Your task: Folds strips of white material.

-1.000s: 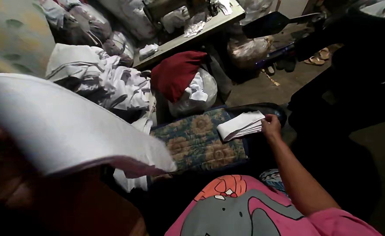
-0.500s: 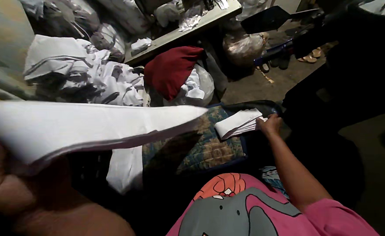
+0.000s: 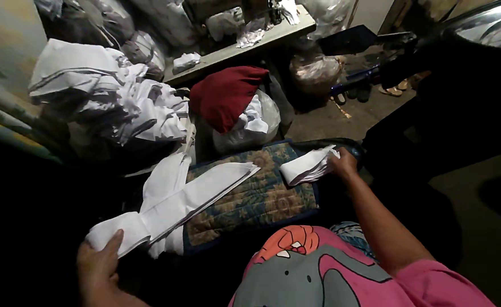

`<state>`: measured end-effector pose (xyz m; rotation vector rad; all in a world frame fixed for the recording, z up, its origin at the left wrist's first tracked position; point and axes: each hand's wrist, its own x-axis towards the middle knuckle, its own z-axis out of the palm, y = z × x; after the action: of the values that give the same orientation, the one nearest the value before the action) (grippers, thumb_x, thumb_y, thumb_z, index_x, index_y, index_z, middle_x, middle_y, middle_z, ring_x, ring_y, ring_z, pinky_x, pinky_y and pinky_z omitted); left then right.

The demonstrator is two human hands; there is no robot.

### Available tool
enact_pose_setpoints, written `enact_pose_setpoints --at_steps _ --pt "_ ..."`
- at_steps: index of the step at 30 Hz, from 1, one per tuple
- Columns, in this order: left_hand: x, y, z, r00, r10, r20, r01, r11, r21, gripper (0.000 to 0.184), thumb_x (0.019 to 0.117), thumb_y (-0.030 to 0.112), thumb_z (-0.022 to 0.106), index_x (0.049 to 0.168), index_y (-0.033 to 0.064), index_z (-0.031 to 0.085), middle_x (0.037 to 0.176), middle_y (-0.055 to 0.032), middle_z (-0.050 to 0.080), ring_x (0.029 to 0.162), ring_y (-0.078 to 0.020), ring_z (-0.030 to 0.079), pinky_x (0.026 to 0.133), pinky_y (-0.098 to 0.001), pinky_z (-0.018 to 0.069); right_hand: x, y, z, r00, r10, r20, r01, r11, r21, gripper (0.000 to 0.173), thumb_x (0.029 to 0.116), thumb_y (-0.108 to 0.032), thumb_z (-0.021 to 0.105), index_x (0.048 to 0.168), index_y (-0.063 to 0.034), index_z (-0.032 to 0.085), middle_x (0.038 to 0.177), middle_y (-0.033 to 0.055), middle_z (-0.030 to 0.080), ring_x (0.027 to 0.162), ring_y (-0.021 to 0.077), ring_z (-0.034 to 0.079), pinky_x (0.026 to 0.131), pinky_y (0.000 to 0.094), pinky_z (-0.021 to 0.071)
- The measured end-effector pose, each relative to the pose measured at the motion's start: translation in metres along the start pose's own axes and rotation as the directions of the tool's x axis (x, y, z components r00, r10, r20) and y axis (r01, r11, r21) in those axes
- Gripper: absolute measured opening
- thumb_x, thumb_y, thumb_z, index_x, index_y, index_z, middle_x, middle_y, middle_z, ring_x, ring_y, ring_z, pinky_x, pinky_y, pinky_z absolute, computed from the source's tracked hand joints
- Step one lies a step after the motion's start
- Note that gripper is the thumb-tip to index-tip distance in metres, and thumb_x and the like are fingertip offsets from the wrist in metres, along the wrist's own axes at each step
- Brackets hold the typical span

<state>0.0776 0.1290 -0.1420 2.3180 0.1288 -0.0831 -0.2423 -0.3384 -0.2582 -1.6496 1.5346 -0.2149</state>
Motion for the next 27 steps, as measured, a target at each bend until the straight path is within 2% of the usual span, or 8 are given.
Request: enact_pose_setpoints --at_steps 3,7,11,15,17,22,25,27 --pt "0.009 -0.002 0.005 0.997 0.047 -0.059 -0.037 0.987 0.156 0.085 0.0965 0.030 0.071 0.158 -0.0044 0.025 0.159 -0.0362 0.027 0.147 -0.0479 0.030 0.119 -0.0572 0.0290 -0.014 -0.027 -0.014 0.986 -0.166 0.018 0.167 0.983 -0.079 0.037 0.0981 -0.011 0.066 0.133 0.0006 0.059 0.119 0.0298 0.066 0.111 0.0453 0.065 0.096 0.0617 0.0508" --pt "-0.002 0.038 0.014 0.914 0.392 -0.104 -0.381 0.918 0.111 0.078 0.0952 0.030 0.072 0.152 -0.0085 0.036 0.157 -0.0394 0.025 0.146 -0.0521 0.028 0.119 -0.0579 0.0287 -0.061 -0.088 -0.043 0.895 -0.437 0.085 0.445 0.872 -0.205 0.029 0.0980 -0.008 0.066 0.125 -0.0001 0.062 0.107 0.0270 0.069 0.097 0.0443 0.069 0.086 0.0635 0.0535" --pt "-0.025 0.107 0.040 0.702 0.711 0.049 -0.710 0.704 -0.038 0.062 0.0954 0.028 0.069 0.144 -0.0044 0.050 0.156 -0.0323 0.035 0.146 -0.0447 0.035 0.116 -0.0589 0.0353 -0.103 -0.140 -0.080 0.610 -0.785 0.102 0.767 0.554 -0.324 0.015 0.0970 -0.012 0.069 0.111 -0.0064 0.068 0.090 0.0166 0.072 0.080 0.0368 0.071 0.070 0.0610 0.0559" --pt "-0.056 0.174 0.085 0.370 0.912 0.178 -0.867 0.407 -0.286 0.089 0.0905 0.073 0.055 0.144 0.0020 0.053 0.157 -0.0200 0.042 0.148 -0.0300 0.039 0.118 -0.0492 0.0374 -0.130 -0.193 -0.121 0.428 -0.889 0.163 0.848 0.333 -0.412 0.013 0.0971 -0.013 0.068 0.110 -0.0109 0.069 0.091 0.0121 0.072 0.081 0.0339 0.071 0.069 0.0606 0.0559" --pt "-0.076 0.205 0.107 0.239 0.947 0.213 -0.846 0.311 -0.433 0.094 0.0859 0.078 0.056 0.145 0.0047 0.053 0.156 -0.0170 0.043 0.145 -0.0267 0.043 0.116 -0.0472 0.0414 -0.141 -0.217 -0.138 0.367 -0.912 0.183 0.867 0.263 -0.423 0.016 0.0944 -0.011 0.070 0.111 -0.0117 0.069 0.090 0.0107 0.071 0.080 0.0321 0.071 0.068 0.0592 0.0560" --pt "-0.120 0.264 0.139 0.067 0.976 0.206 -0.578 0.206 -0.790 0.091 0.0851 0.047 0.077 0.151 -0.0051 0.042 0.154 -0.0187 0.047 0.142 -0.0198 0.046 0.117 -0.0381 0.0403 -0.176 -0.268 -0.170 0.327 -0.903 0.278 0.908 0.219 -0.357 0.016 0.0941 -0.017 0.072 0.110 -0.0158 0.069 0.084 0.0001 0.070 0.073 0.0130 0.067 0.068 0.0398 0.0573" --pt "-0.141 0.286 0.127 0.096 0.961 0.259 -0.445 0.274 -0.852 0.071 0.0856 0.023 0.079 0.140 -0.0106 0.049 0.130 -0.0131 0.064 0.118 -0.0054 0.061 0.105 -0.0245 0.0489 -0.191 -0.291 -0.178 0.353 -0.862 0.364 0.926 0.268 -0.265 0.018 0.0980 -0.021 0.069 0.114 -0.0142 0.068 0.083 0.0017 0.068 0.068 0.0099 0.063 0.064 0.0326 0.0547" --pt "-0.153 0.294 0.116 0.158 0.921 0.356 -0.310 0.388 -0.868 0.045 0.0883 0.012 0.074 0.125 -0.0068 0.058 0.107 -0.0046 0.068 0.097 -0.0019 0.065 0.090 -0.0218 0.0545 -0.195 -0.298 -0.178 0.285 -0.878 0.386 0.951 0.209 -0.226 0.018 0.0970 -0.021 0.069 0.113 -0.0124 0.068 0.083 0.0016 0.068 0.072 0.0090 0.063 0.067 0.0317 0.0537"
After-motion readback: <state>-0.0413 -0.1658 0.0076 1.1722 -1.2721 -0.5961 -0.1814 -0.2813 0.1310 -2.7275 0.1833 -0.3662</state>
